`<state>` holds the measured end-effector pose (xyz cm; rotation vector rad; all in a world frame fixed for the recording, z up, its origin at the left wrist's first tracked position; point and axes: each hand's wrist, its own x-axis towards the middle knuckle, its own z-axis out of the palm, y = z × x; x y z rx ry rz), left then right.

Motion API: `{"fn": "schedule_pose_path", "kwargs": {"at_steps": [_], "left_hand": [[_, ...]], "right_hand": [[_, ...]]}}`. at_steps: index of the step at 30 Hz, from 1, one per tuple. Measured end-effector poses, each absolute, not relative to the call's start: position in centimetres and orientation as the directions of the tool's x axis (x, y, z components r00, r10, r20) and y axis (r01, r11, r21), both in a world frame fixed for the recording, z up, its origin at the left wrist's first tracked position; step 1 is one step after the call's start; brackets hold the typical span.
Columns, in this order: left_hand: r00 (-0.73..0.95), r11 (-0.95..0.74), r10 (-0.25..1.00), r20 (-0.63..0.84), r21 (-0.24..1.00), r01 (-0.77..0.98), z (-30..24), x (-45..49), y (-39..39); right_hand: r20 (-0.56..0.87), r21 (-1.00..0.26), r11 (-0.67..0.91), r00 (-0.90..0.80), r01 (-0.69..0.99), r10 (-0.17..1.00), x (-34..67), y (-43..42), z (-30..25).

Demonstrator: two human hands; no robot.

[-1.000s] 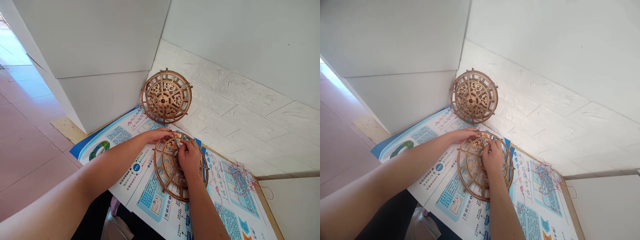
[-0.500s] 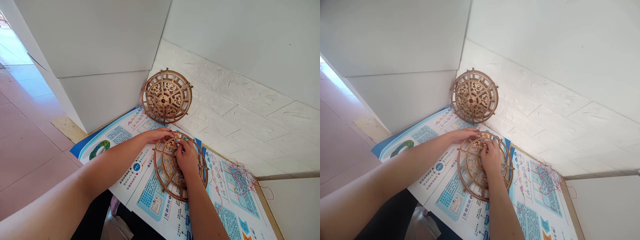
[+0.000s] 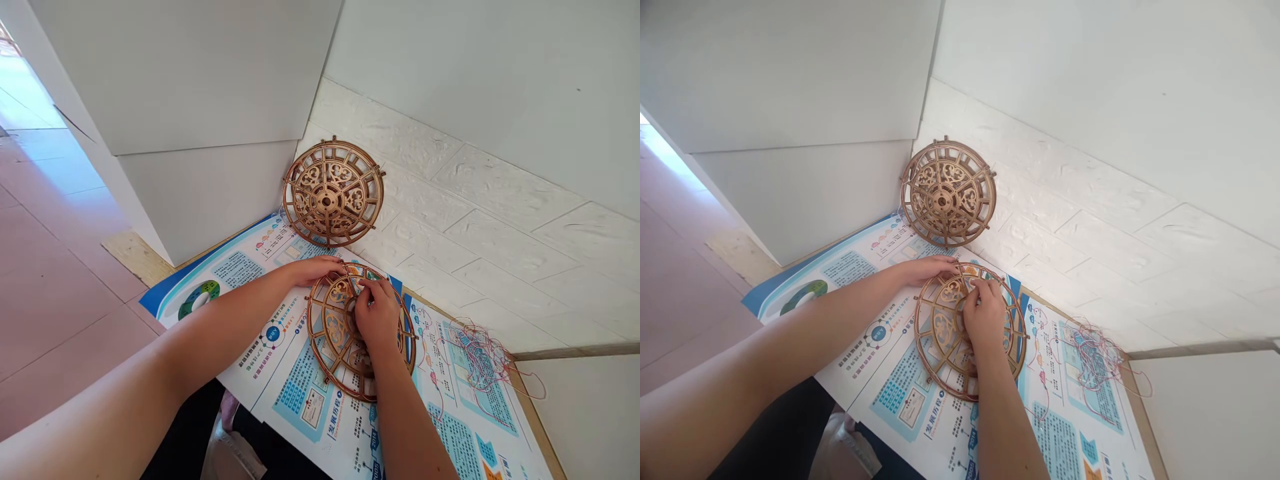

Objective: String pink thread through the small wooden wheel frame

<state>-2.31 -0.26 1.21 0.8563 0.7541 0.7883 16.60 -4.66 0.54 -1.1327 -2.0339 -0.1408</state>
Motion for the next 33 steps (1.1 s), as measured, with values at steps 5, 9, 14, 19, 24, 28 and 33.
{"fn": "schedule_pose_path", "kwargs": {"at_steps": [5, 9, 14, 19, 24, 28, 33], "left_hand": [[0.501, 0.411, 0.835, -0.23, 0.865, -0.289, 1.25, -2.27, -0.25], [0.493, 0.421, 0.834, -0.247, 0.863, -0.28, 1.32, -2.27, -0.25], [0.502, 0.427, 0.828, -0.249, 0.861, -0.277, 1.1, -2.29, -0.17], [0.504, 0.408, 0.834, -0.226, 0.867, -0.286, 0.89, -2.26, -0.1], [0.511, 0.403, 0.831, -0.223, 0.873, -0.275, 1.03, -2.3, -0.17], [0.506, 0.41, 0.831, -0.231, 0.869, -0.276, 1.26, -2.3, -0.3], [0.492, 0.429, 0.831, -0.26, 0.862, -0.269, 1.47, -2.25, -0.41]], "right_hand": [[0.679, -0.257, 0.597, -0.298, 0.76, 0.671, 16.55, -4.67, 0.58], [0.673, -0.253, 0.608, -0.315, 0.753, 0.669, 16.56, -4.68, 0.58], [0.687, -0.254, 0.609, -0.304, 0.752, 0.661, 16.51, -4.69, 0.64], [0.707, -0.248, 0.613, -0.292, 0.75, 0.644, 16.48, -4.68, 0.67], [0.707, -0.239, 0.598, -0.284, 0.765, 0.647, 16.56, -4.64, 0.56], [0.693, -0.243, 0.602, -0.297, 0.761, 0.656, 16.65, -4.57, 0.49], [0.698, -0.247, 0.602, -0.292, 0.759, 0.654, 16.62, -4.56, 0.47]]}}
